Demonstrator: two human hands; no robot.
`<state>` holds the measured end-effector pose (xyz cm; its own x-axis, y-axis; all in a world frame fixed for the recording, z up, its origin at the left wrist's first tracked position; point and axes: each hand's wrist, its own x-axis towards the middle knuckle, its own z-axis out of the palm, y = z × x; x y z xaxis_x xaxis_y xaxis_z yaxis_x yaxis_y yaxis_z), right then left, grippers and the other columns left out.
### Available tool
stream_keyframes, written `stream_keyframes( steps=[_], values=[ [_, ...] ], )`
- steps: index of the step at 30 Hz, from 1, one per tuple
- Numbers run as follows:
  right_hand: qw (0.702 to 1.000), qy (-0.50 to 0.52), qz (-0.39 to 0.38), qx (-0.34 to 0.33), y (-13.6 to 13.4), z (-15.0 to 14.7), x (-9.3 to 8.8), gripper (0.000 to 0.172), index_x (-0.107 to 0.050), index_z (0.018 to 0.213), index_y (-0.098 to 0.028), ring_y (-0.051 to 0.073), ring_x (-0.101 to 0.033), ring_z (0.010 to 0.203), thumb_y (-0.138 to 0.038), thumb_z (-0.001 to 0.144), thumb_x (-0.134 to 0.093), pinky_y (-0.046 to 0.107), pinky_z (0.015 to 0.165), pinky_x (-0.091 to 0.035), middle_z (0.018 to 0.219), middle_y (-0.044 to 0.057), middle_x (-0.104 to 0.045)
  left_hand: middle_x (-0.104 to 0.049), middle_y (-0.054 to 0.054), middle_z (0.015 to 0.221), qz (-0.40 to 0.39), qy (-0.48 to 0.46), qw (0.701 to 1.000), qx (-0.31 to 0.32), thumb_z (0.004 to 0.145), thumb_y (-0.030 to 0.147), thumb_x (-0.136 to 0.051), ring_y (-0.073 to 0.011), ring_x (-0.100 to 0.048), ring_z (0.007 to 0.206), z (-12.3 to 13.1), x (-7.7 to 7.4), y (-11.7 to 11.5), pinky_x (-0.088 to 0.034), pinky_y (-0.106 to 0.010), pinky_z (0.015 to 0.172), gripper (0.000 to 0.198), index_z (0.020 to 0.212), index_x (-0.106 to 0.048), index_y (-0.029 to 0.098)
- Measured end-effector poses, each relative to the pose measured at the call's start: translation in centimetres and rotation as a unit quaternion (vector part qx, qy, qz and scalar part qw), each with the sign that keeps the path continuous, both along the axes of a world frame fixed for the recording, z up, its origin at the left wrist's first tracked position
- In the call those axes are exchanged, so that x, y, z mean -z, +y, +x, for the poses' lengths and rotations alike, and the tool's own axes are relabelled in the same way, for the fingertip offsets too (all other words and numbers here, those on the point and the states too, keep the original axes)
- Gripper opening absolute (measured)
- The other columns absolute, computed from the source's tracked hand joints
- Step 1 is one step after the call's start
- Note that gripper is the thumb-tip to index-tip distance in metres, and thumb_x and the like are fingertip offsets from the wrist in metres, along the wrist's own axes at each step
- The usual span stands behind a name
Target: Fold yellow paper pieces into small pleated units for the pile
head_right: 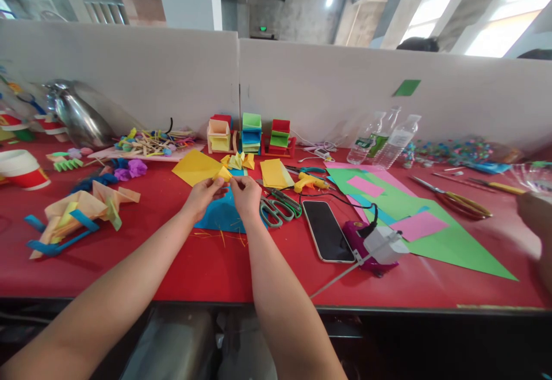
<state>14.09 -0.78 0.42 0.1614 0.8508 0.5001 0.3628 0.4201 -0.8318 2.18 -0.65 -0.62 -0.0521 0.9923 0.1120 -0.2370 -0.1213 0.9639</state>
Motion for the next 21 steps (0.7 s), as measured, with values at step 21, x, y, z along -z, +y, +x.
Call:
stream_keyframes(
  steps=[21],
  values=[
    [0.999,-0.017,0.004,-0.039,2.3,0.6,-0.7,0.021,-0.066,0.072,-0.013,0.017,-0.061,0.063,-0.030,0.074,-0.052,0.026,0.059,-0.047,0.067,0.005,-0.066,-0.071,-0.013,0.075,-0.076,-0.069,0.995,0.006,0.074,0.053,-0.056,-0.0210,-0.069,0.066,-0.5,-1.8,0.2,-0.053,-0.030,0.060,0.045,0.090,-0.053,0.012]
  ],
)
